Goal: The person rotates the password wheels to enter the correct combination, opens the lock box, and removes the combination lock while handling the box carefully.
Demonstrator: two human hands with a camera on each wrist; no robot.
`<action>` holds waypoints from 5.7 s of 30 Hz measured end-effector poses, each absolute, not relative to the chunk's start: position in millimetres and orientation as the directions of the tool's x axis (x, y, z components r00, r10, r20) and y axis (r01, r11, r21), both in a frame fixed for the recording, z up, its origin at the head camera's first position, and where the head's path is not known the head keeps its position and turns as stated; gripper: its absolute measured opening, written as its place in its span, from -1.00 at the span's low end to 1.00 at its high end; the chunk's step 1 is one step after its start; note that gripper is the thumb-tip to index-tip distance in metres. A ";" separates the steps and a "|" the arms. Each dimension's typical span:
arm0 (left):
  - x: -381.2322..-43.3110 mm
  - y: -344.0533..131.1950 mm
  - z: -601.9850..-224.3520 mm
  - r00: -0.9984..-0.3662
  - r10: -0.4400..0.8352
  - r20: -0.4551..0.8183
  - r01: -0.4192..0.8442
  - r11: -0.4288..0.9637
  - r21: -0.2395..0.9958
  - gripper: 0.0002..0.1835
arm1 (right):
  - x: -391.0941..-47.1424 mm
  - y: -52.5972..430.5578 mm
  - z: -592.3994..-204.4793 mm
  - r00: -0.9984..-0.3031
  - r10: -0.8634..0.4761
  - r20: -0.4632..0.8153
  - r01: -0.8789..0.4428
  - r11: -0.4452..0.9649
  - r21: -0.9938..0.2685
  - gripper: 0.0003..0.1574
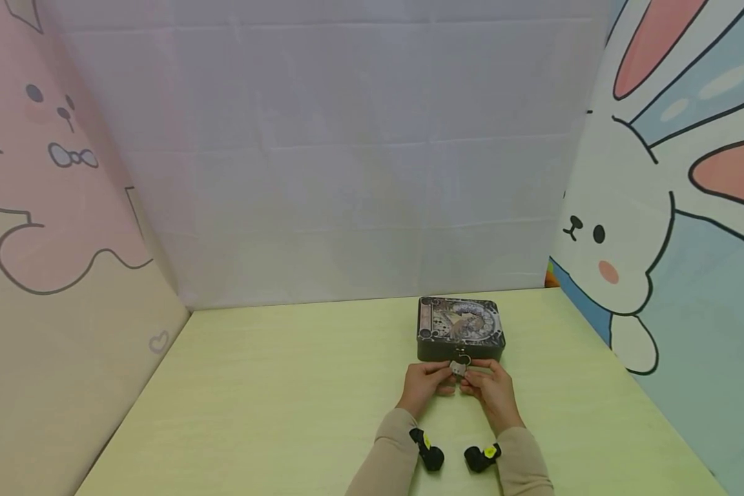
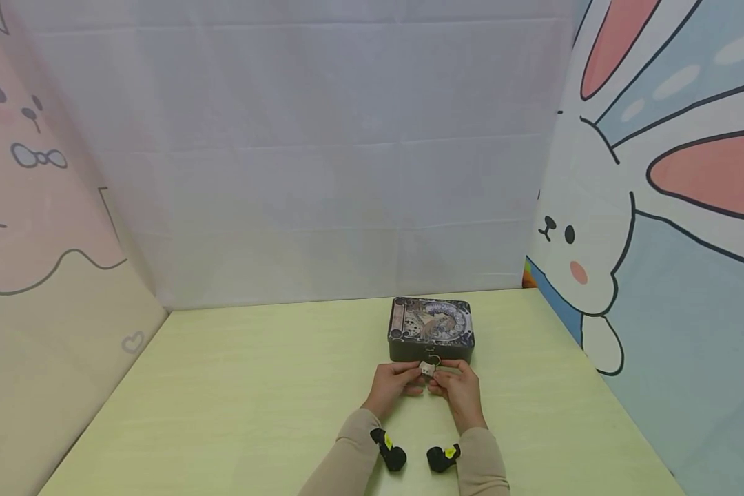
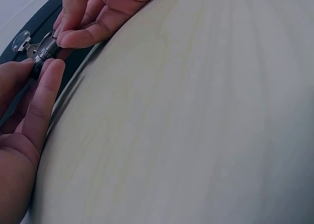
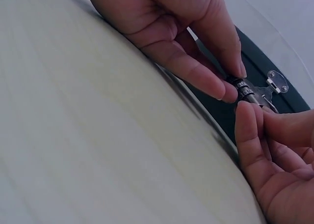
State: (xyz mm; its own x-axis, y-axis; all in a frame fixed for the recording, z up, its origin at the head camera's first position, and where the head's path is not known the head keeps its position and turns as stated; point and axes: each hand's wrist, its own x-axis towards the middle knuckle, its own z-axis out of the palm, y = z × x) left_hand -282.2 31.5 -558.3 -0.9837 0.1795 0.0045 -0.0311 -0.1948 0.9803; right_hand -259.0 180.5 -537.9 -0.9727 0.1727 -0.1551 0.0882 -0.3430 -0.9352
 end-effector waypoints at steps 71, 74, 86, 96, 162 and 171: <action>-247.0 -4.3 -553.3 -0.973 0.208 -0.098 -0.154 -0.272 0.950 -0.82 | -228.8 157.6 -535.5 -0.985 0.094 -0.146 0.108 -0.329 -0.938 -0.68; -243.9 -6.0 -552.0 -0.973 0.204 -0.103 -0.158 -0.276 0.948 -0.83 | -226.1 156.3 -534.5 -0.986 0.081 -0.149 0.116 -0.320 -0.940 -0.67; -231.6 -16.0 -551.5 -0.974 0.192 -0.124 -0.175 -0.278 0.945 -0.84 | -218.8 153.9 -536.8 -0.992 -0.031 -0.124 0.127 -0.306 -0.943 -0.72; -219.0 -26.0 -549.9 -0.970 0.185 -0.155 -0.197 -0.235 0.952 -0.88 | -207.6 151.1 -542.1 -0.990 -0.142 0.012 0.039 -0.352 -0.935 -0.76; -126.4 -82.4 -538.7 -0.963 0.114 -0.244 -0.227 0.146 0.963 -0.93 | -145.3 121.5 -539.6 -0.912 -0.353 -0.207 0.221 0.002 -0.975 -0.73; -124.6 -83.7 -539.0 -0.976 0.109 -0.187 -0.162 0.208 0.965 -0.89 | -144.7 120.4 -540.7 -0.923 -0.336 -0.190 0.156 0.126 -0.980 -0.81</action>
State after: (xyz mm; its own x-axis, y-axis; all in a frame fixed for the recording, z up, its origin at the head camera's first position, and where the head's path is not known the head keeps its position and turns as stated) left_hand -124.6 -83.7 -539.0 -0.9762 0.1095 -0.1872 -0.1617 0.2081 0.9647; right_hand -144.7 120.4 -540.7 -0.9225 -0.3358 -0.1903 0.1563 0.1257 -0.9797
